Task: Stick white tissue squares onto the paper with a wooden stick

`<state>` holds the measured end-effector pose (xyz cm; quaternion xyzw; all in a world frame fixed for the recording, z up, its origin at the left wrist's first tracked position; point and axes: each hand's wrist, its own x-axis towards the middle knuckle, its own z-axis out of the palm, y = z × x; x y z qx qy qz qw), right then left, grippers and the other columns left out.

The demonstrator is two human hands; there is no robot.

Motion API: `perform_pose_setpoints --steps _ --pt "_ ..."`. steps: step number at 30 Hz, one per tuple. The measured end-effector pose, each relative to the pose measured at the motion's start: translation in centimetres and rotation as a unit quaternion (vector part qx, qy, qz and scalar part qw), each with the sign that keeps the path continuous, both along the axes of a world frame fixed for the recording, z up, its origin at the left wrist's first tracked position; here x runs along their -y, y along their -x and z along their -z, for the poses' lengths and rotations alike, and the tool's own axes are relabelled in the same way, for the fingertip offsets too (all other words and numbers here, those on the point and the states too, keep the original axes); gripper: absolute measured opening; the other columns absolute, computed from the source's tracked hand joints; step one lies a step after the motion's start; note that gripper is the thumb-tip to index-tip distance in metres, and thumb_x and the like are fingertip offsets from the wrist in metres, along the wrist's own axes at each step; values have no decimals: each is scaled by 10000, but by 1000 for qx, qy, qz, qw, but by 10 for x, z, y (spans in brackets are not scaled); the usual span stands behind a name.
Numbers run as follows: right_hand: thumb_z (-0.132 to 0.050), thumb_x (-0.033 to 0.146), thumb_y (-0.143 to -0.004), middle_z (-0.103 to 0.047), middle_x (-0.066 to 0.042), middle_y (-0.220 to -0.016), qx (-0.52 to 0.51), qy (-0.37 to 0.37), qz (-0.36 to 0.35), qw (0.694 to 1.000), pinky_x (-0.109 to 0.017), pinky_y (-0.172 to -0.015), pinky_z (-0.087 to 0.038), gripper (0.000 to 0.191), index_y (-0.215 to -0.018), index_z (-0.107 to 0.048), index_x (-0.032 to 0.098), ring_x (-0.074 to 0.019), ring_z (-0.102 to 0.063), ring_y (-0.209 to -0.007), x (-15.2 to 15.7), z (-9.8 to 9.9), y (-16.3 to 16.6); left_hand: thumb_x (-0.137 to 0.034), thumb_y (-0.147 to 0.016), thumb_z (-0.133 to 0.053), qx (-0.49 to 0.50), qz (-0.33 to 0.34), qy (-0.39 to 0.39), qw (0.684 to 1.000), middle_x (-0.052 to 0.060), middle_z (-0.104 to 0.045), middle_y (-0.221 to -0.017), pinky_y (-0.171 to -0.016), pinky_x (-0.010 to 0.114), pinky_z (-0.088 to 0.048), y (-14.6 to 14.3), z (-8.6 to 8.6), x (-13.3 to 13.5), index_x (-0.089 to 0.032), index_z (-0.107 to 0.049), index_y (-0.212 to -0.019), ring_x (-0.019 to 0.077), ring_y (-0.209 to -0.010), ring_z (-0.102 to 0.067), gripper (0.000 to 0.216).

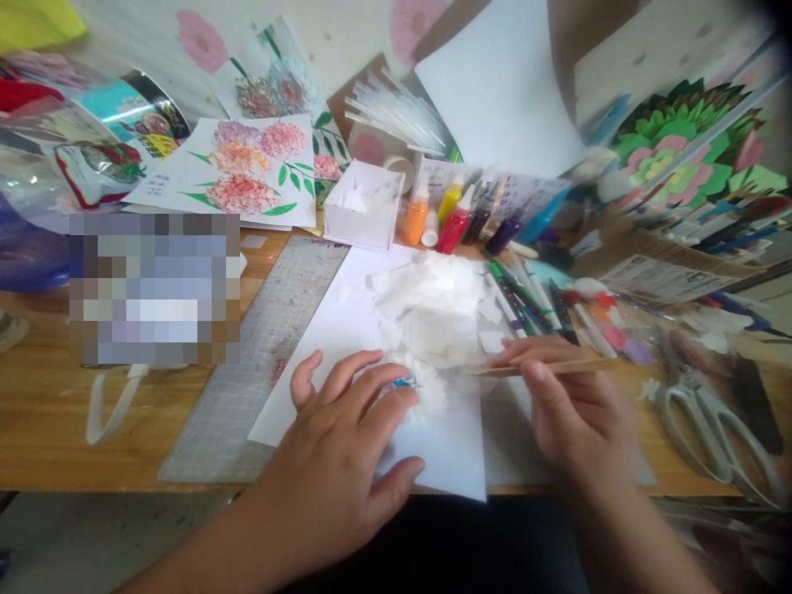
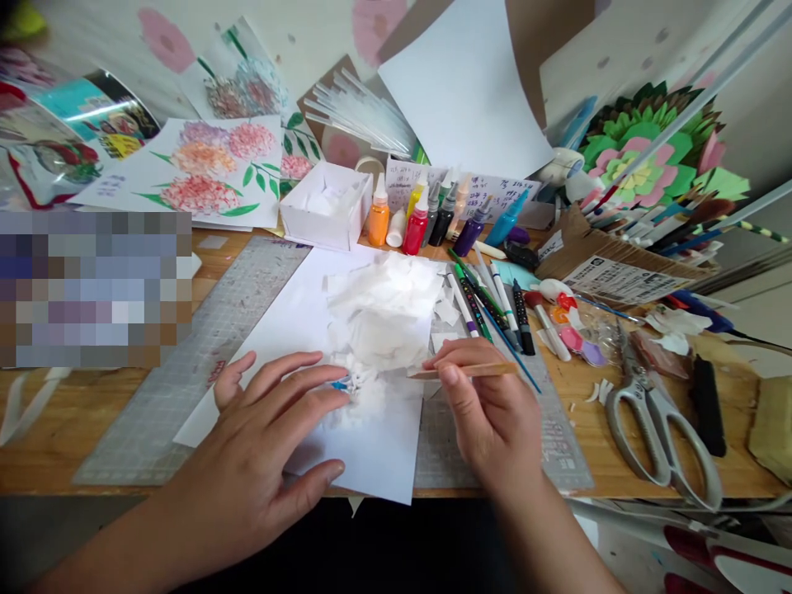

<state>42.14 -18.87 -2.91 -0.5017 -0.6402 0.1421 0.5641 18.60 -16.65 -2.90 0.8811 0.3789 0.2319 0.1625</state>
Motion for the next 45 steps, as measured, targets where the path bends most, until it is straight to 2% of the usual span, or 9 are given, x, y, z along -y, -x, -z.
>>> perform_pose_setpoints --steps 5,10,19,22,28,35,38,42,45 --pt "-500 130 -902 -665 -35 -865 133 90 -58 985 -291 -746 -519 129 -898 -605 204 -154 -646 -845 14 -5 -14 -361 -801 -604 -6 13 1 1000 2 -591 -1245 -1068 564 -82 -2 -1 0 -287 -568 -1118 279 -1228 -435 328" --pt "-500 112 -894 -675 -48 -897 172 67 -111 976 -280 -761 -542 116 -929 -568 199 -158 -662 -897 10 -2 -10 -312 -790 -609 -18 38 -10 999 -15 -604 -1242 -1066 560 -69 -1 -3 -1 -290 -542 -1160 283 -1228 -428 377" --pt "-512 162 -908 -714 -36 -907 231 65 -64 969 -236 -717 -555 140 -995 -611 209 -142 -687 -847 6 0 -9 -327 -808 -610 15 42 -1 999 -40 -658 -1148 -1085 524 -43 1 -3 1 -291 -557 -1139 265 -1211 -455 337" --pt "-516 175 -909 -715 -34 -901 204 79 -37 975 -246 -695 -555 129 -965 -626 212 -146 -687 -831 8 -1 -8 -325 -817 -598 15 41 -4 999 -38 -659 -1151 -1087 522 -39 1 -3 1 -283 -571 -1126 267 -1215 -453 313" --pt "-484 142 -922 -701 -45 -943 -11 33 -15 999 -376 -792 -559 142 -990 -583 220 -191 -680 -895 5 -11 11 -324 -827 -578 15 55 -14 998 -29 -650 -1184 -1078 523 -30 1 0 -2 -271 -585 -1135 277 -1217 -453 313" --pt "-514 169 -917 -697 -31 -854 188 74 -133 970 -234 -656 -530 102 -948 -609 188 -123 -671 -766 -19 -25 34 -313 -833 -563 11 57 0 998 -52 -644 -1192 -1081 519 -23 4 -1 0 -283 -580 -1126 266 -1229 -442 295" --pt "-506 153 -916 -685 -22 -863 155 79 -159 972 -243 -680 -528 98 -926 -589 203 -124 -664 -795 -20 -27 33 -311 -836 -555 11 58 8 998 -66 -640 -1194 -1079 513 -14 5 -3 0 -285 -578 -1105 259 -1240 -432 272" --pt "-487 148 -920 -664 -27 -892 41 70 -122 989 -316 -730 -536 124 -895 -580 225 -167 -646 -886 -20 -26 31 -302 -840 -546 11 59 11 998 -64 -635 -1207 -1073 513 -12 5 -3 -1 -278 -581 -1077 257 -1248 -423 241" --pt "-513 145 -903 -649 -35 -886 67 41 -92 993 -358 -770 -518 113 -885 -589 227 -182 -629 -889 -26 -21 32 -297 -836 -552 13 59 9 998 -62 -635 -1208 -1074 511 -10 4 -3 -1 -273 -582 -1068 255 -1242 -429 236"
